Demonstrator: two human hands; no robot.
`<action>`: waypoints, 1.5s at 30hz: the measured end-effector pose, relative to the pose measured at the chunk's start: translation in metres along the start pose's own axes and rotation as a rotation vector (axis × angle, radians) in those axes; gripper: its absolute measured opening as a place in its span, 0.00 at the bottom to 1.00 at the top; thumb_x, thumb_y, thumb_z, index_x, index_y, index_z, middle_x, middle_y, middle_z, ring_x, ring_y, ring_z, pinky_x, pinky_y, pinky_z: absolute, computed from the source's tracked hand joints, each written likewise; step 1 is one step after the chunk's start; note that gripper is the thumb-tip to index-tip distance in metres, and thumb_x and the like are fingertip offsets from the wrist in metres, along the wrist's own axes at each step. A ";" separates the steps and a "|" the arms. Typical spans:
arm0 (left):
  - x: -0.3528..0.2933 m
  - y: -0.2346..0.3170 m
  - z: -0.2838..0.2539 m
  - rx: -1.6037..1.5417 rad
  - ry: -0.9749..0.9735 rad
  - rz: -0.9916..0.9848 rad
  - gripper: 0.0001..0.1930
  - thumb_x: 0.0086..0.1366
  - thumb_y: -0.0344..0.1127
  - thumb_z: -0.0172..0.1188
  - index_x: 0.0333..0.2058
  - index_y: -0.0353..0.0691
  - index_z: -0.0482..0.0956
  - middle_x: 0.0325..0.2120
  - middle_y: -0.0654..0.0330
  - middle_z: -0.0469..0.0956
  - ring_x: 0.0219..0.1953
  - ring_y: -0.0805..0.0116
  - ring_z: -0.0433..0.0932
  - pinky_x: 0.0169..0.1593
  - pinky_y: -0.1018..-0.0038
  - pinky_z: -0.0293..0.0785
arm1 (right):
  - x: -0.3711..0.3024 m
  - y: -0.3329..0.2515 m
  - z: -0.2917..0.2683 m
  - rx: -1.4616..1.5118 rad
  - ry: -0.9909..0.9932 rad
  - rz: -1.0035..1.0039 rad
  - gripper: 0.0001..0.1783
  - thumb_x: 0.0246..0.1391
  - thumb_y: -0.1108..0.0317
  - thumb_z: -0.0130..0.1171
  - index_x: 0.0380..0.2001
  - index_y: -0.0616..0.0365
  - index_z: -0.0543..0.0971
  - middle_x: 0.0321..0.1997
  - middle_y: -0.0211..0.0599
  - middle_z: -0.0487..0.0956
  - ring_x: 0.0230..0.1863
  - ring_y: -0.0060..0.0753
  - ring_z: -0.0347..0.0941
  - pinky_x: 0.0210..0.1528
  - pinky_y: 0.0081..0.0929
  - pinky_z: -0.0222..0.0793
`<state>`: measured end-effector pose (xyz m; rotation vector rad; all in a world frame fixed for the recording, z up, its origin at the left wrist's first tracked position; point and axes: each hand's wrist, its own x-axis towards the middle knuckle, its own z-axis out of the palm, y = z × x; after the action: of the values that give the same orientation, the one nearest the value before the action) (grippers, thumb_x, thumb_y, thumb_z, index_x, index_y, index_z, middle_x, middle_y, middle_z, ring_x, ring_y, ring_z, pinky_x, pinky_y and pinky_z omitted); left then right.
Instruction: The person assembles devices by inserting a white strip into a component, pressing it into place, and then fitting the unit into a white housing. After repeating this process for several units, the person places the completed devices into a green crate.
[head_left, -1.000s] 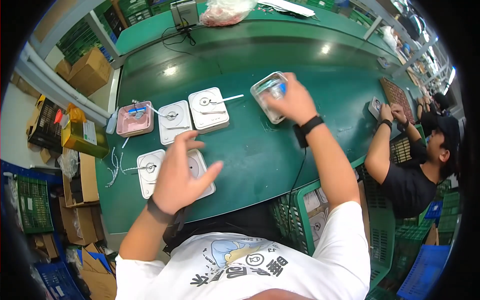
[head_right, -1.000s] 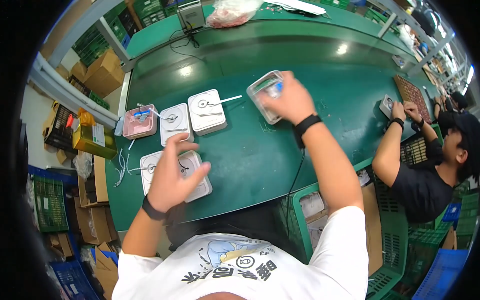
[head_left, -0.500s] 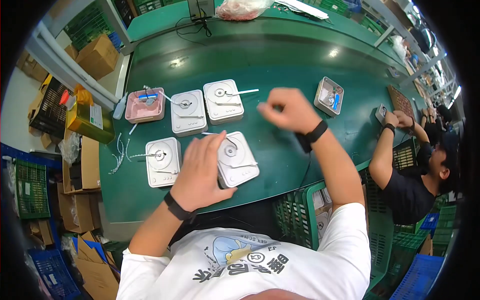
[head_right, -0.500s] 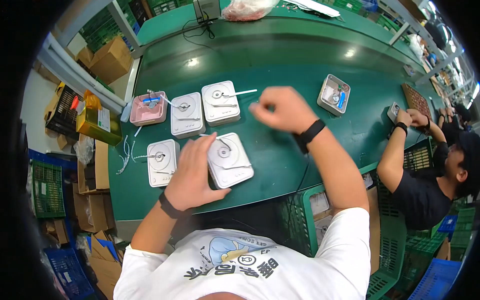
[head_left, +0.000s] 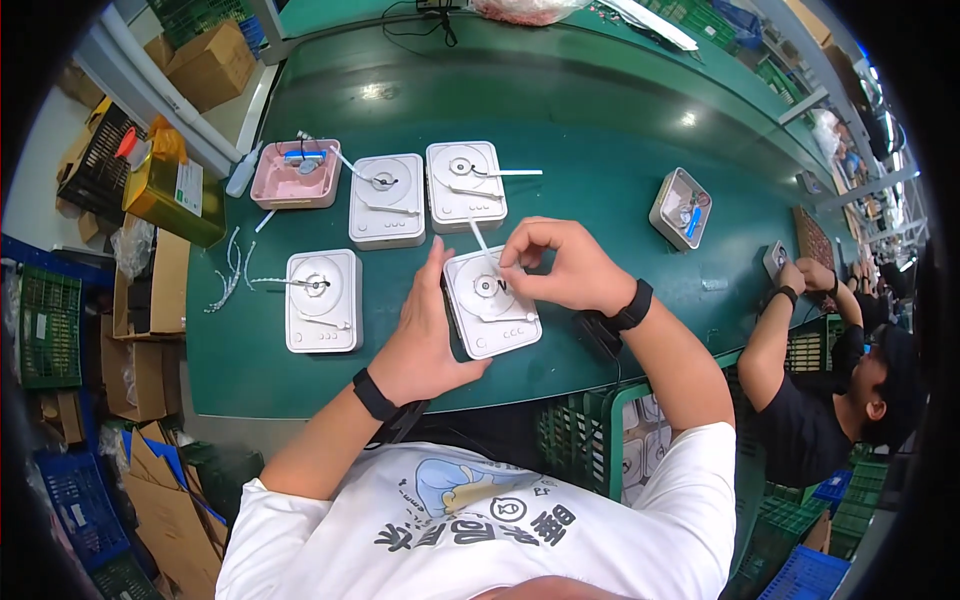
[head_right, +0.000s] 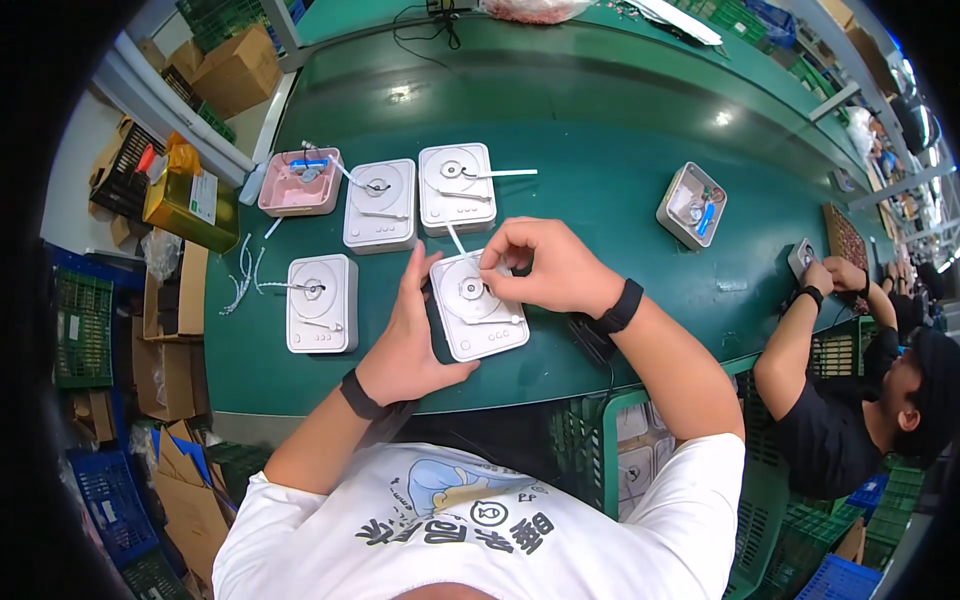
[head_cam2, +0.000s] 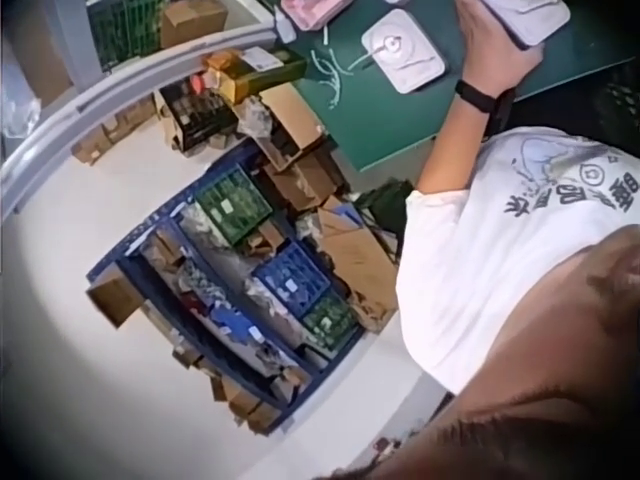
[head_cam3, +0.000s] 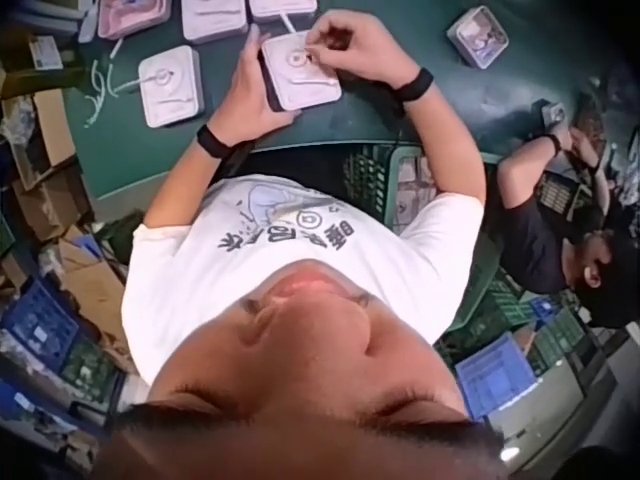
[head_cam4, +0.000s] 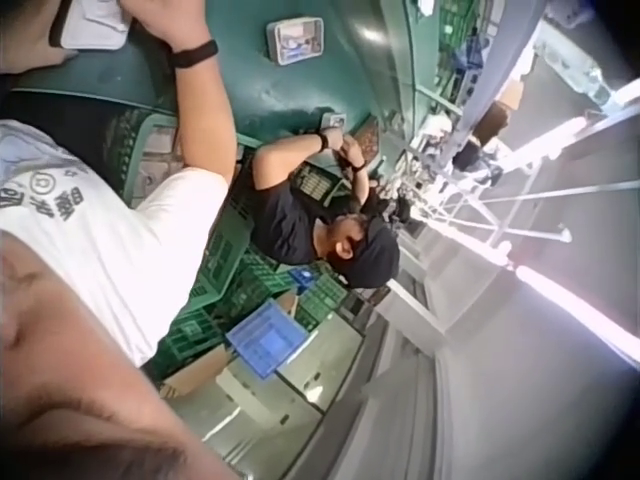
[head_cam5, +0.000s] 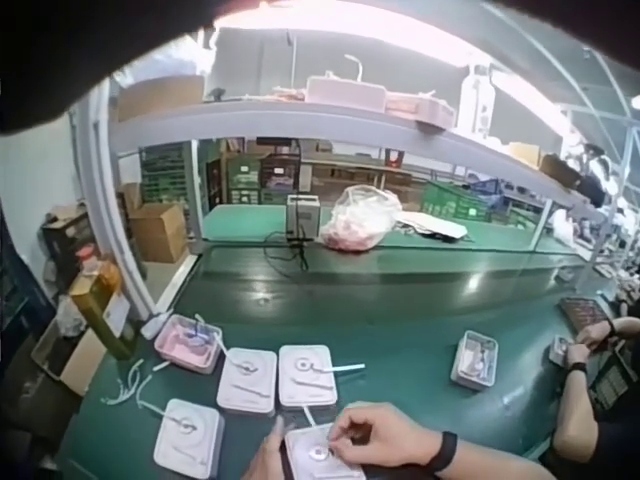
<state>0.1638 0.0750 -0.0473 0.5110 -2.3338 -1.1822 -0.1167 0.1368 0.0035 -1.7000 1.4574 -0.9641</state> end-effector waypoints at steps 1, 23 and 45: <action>0.000 0.000 0.000 -0.006 0.003 -0.007 0.78 0.49 0.36 0.87 0.84 0.26 0.32 0.78 0.27 0.56 0.81 0.29 0.61 0.83 0.46 0.60 | -0.001 -0.004 0.000 0.027 -0.011 0.024 0.10 0.60 0.67 0.80 0.42 0.58 0.90 0.44 0.28 0.87 0.43 0.22 0.78 0.45 0.25 0.76; -0.002 0.000 -0.001 -0.065 -0.012 -0.050 0.77 0.48 0.33 0.88 0.87 0.37 0.37 0.80 0.37 0.55 0.83 0.39 0.59 0.85 0.49 0.60 | -0.007 0.003 0.008 0.146 -0.027 0.050 0.07 0.60 0.74 0.78 0.36 0.57 0.85 0.39 0.29 0.90 0.41 0.21 0.83 0.47 0.25 0.79; -0.002 0.005 -0.004 -0.027 0.017 -0.041 0.71 0.48 0.35 0.88 0.84 0.35 0.49 0.80 0.38 0.55 0.82 0.35 0.59 0.84 0.50 0.61 | -0.010 -0.015 0.012 -0.165 -0.009 0.006 0.08 0.54 0.77 0.76 0.36 0.54 0.89 0.37 0.30 0.89 0.37 0.29 0.84 0.38 0.27 0.80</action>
<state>0.1667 0.0764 -0.0414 0.5604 -2.3002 -1.2212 -0.0999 0.1487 0.0098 -1.8125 1.5724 -0.8519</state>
